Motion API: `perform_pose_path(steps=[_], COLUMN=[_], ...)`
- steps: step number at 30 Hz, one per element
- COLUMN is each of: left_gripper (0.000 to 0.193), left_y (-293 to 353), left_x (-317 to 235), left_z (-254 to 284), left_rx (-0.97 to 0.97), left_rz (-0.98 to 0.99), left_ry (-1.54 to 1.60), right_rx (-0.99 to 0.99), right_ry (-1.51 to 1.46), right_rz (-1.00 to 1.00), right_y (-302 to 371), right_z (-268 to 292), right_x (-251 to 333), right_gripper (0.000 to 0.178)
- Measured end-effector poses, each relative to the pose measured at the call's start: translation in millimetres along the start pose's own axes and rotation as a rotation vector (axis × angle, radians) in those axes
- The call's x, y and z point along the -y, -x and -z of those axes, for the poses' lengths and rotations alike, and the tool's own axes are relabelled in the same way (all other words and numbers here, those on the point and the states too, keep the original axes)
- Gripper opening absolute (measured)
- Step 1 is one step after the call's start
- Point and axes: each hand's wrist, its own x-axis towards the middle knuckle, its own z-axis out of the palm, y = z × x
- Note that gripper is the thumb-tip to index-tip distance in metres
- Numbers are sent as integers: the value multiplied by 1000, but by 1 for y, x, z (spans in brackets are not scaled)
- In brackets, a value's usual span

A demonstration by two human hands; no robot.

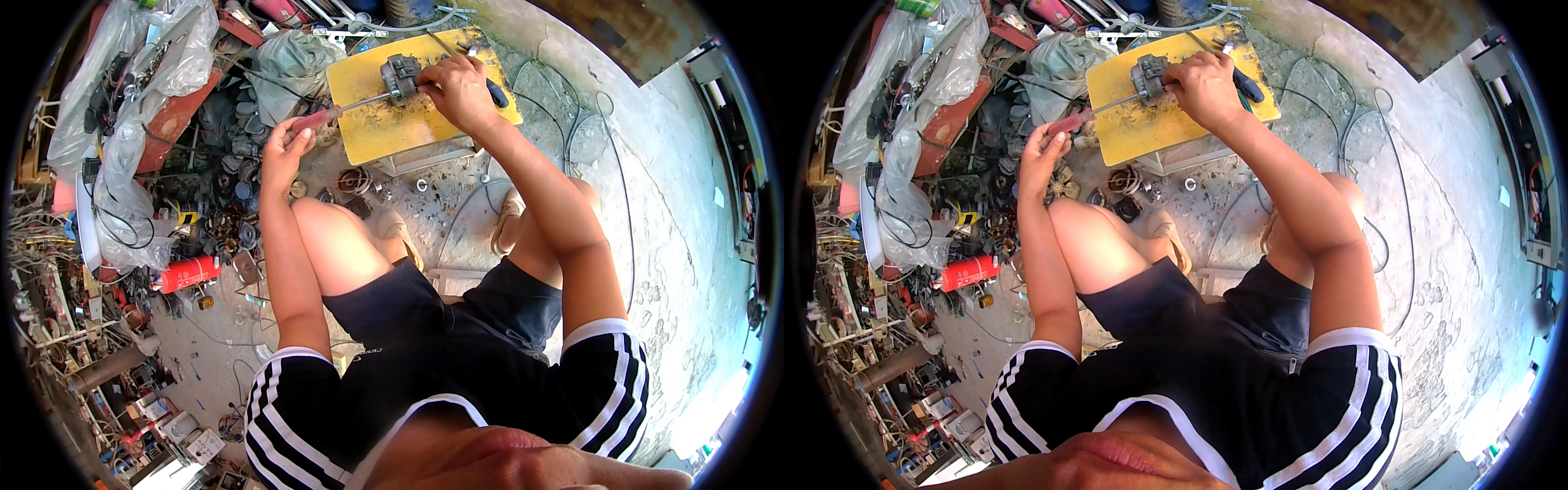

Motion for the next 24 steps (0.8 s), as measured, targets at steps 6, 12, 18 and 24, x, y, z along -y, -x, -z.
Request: perform_pose_path(steps=[6, 12, 18, 24], left_gripper=[38, 38, 34, 37], left_y=[-1, 2, 0, -3], left_x=[0, -4, 2, -5], left_z=[5, 4, 1, 7], left_rx=[-12, 1, 0, 35], left_rz=[148, 100, -7, 272], left_ry=[64, 148, 67, 91], right_rx=[-12, 14, 4, 3], right_ry=[-2, 7, 4, 10], right_rz=[-1, -17, -8, -19], right_y=[1, 0, 0, 1], right_z=[-1, 0, 0, 3], right_x=[-1, 0, -1, 0], right_gripper=[9, 9, 9, 8])
